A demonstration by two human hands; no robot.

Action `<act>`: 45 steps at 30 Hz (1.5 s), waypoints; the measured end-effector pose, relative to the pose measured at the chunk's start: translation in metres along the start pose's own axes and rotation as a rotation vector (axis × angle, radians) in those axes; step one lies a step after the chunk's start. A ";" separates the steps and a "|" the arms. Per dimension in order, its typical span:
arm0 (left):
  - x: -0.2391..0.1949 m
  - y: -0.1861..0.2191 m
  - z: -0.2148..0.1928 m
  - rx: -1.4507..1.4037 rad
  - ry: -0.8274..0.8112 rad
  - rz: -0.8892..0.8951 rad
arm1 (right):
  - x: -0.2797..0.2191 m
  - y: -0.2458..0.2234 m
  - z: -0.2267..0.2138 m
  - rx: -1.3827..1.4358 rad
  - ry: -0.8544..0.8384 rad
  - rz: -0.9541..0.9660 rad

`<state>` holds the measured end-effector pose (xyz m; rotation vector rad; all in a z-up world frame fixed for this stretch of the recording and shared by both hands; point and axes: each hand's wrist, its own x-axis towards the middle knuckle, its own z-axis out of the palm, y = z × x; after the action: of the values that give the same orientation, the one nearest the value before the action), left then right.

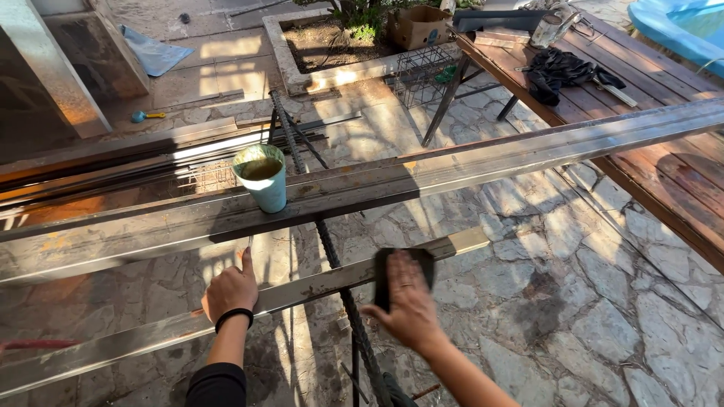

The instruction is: Sanding a metal beam using a sanding block and rinsing the block in a bucket of water.

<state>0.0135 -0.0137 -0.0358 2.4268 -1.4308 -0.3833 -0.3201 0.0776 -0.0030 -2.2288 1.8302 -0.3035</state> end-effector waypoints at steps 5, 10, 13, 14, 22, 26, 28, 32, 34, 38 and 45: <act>-0.001 0.002 -0.005 -0.049 -0.003 -0.025 | 0.025 0.046 -0.048 0.065 0.150 0.264; -0.002 0.003 0.002 -0.063 -0.015 -0.039 | 0.008 -0.037 -0.005 -0.024 -0.142 -0.046; 0.003 -0.001 0.005 -0.035 0.015 -0.006 | -0.007 0.001 0.004 -0.034 -0.121 -0.060; 0.002 -0.001 0.004 -0.028 0.005 -0.005 | -0.007 0.032 0.000 -0.043 -0.020 0.053; -0.013 0.014 -0.013 0.021 -0.086 -0.062 | 0.010 0.010 0.035 -0.061 0.410 -0.074; -0.019 0.013 -0.025 0.020 -0.081 -0.064 | -0.002 0.057 0.025 -0.046 0.321 0.019; -0.012 0.015 -0.028 0.022 -0.074 -0.063 | 0.007 0.066 -0.008 -0.076 0.346 0.119; -0.018 0.014 -0.026 0.037 -0.081 -0.065 | 0.005 -0.002 -0.001 0.076 0.349 0.081; -0.015 0.016 -0.016 0.026 -0.095 -0.058 | 0.001 -0.014 0.019 -0.046 0.391 -0.058; -0.002 0.001 0.000 0.087 0.011 0.006 | -0.011 0.018 -0.006 -0.048 0.087 0.061; -0.007 0.010 -0.010 0.087 -0.058 -0.036 | -0.003 -0.040 -0.027 -0.031 -0.131 0.109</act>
<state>0.0064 -0.0111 -0.0223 2.5329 -1.4587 -0.4102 -0.2922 0.0860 0.0354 -2.1048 1.8896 -0.1062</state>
